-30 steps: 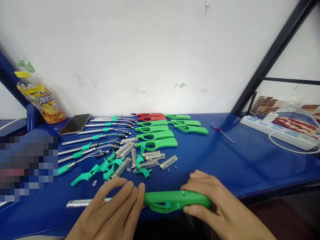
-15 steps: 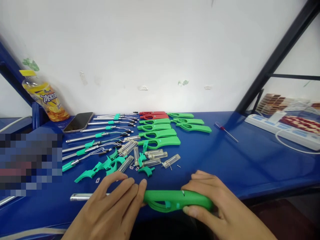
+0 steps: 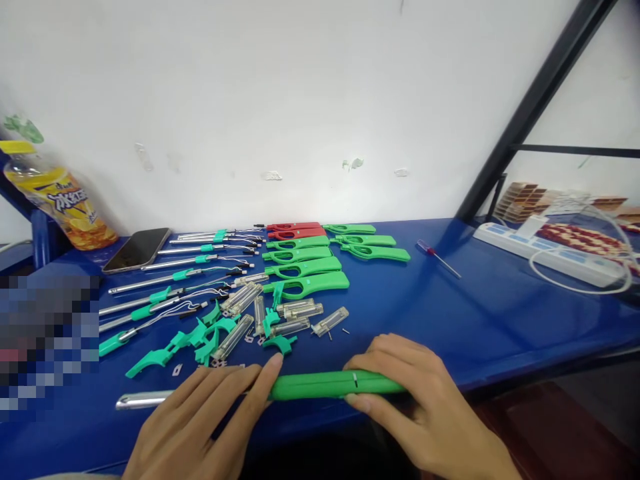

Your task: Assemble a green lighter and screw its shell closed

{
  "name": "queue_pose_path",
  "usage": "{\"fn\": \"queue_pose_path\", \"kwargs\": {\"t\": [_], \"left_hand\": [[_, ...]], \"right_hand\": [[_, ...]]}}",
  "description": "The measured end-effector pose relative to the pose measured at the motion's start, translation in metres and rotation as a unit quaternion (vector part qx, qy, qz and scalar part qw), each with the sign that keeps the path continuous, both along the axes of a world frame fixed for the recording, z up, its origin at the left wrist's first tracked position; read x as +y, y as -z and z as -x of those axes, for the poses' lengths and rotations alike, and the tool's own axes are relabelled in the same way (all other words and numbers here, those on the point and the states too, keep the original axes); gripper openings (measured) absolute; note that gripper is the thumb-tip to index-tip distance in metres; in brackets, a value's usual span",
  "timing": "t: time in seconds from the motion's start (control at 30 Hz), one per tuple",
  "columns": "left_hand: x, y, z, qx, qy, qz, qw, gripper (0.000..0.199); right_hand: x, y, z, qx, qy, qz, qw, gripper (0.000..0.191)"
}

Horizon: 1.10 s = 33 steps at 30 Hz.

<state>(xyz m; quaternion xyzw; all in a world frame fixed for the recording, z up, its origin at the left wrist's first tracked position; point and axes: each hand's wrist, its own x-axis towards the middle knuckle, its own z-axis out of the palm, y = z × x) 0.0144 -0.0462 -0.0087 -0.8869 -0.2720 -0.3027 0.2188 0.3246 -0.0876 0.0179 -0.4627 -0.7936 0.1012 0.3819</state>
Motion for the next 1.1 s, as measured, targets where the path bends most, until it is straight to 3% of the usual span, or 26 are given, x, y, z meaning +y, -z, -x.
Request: {"fn": "queue_pose_path", "kwargs": {"t": [0.23, 0.5, 0.67, 0.87, 1.1], "left_hand": [[0.004, 0.003, 0.000, -0.009, -0.001, -0.025, 1.000, 0.052], [0.000, -0.008, -0.010, -0.002, 0.002, -0.008, 1.000, 0.044], [0.002, -0.012, -0.014, 0.007, 0.005, -0.001, 1.000, 0.038], [0.005, -0.017, -0.020, -0.036, 0.012, 0.012, 0.999, 0.033], [0.007, -0.027, -0.027, -0.045, 0.013, 0.020, 0.999, 0.029]], "right_hand": [[0.001, 0.004, -0.003, 0.014, 0.009, -0.077, 0.997, 0.023], [0.004, -0.001, 0.000, 0.065, 0.022, -0.162, 0.984, 0.019], [0.004, -0.002, -0.001, 0.055, 0.032, -0.164, 0.984, 0.020], [0.006, 0.005, -0.007, 0.018, -0.004, -0.136, 0.991, 0.026], [0.006, 0.007, -0.012, -0.014, 0.016, -0.139, 0.990, 0.024]]}}
